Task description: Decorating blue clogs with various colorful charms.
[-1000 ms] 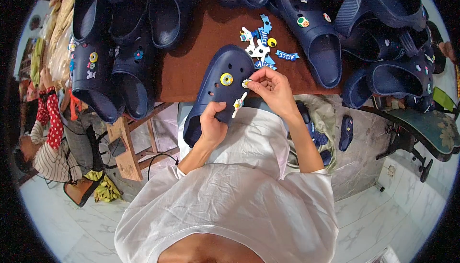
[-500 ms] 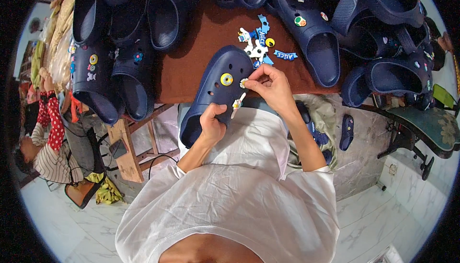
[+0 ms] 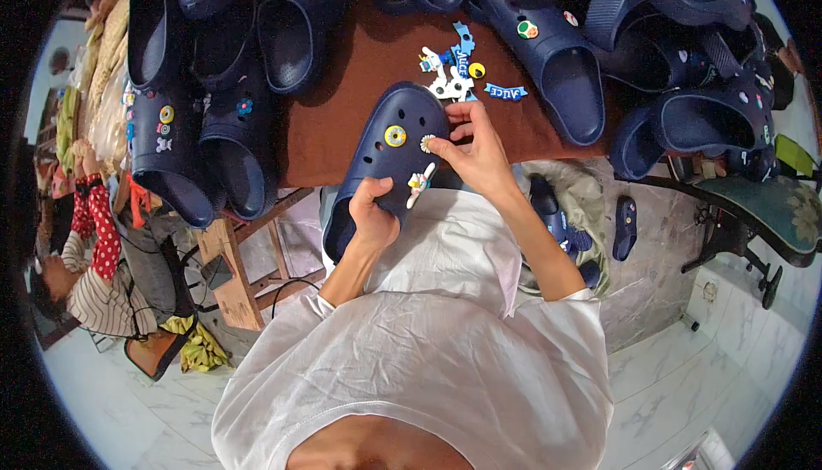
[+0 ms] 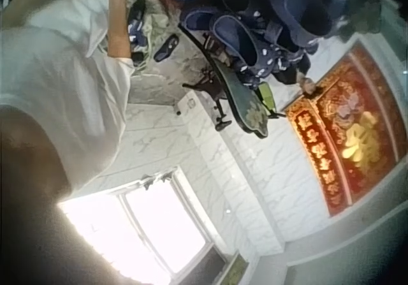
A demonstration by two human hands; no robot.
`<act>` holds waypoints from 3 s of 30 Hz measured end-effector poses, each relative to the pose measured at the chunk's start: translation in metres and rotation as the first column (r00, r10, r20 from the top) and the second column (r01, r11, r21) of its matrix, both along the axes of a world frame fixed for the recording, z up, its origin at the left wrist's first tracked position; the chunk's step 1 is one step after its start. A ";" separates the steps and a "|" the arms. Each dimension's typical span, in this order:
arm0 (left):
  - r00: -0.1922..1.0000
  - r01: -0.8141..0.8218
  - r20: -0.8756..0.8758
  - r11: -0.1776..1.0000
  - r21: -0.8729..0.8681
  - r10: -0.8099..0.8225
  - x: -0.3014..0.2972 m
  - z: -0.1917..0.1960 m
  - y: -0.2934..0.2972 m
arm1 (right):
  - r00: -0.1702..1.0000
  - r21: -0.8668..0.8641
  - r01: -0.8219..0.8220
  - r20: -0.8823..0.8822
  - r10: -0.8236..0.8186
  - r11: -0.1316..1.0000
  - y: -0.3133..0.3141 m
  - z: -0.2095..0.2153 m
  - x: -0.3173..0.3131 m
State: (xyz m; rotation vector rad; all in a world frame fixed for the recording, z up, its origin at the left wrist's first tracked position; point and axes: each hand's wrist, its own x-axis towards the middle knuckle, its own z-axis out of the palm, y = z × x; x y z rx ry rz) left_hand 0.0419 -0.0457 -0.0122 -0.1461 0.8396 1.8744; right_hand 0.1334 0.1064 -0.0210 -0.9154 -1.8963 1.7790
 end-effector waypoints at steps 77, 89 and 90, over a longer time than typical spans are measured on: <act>0.953 -0.184 0.225 0.978 -0.095 0.201 -0.007 0.021 -0.002 | 0.957 0.848 -0.166 0.261 -0.126 0.503 0.086 -0.006 -0.048; 0.980 -0.061 0.179 0.991 -0.119 0.082 -0.004 0.020 0.005 | 0.990 0.254 -0.092 -0.078 0.115 0.963 0.024 0.033 -0.013; 0.982 -0.038 0.181 0.993 -0.108 0.057 -0.004 0.021 0.006 | 0.988 0.256 -0.117 -0.066 0.138 0.960 0.020 0.032 -0.012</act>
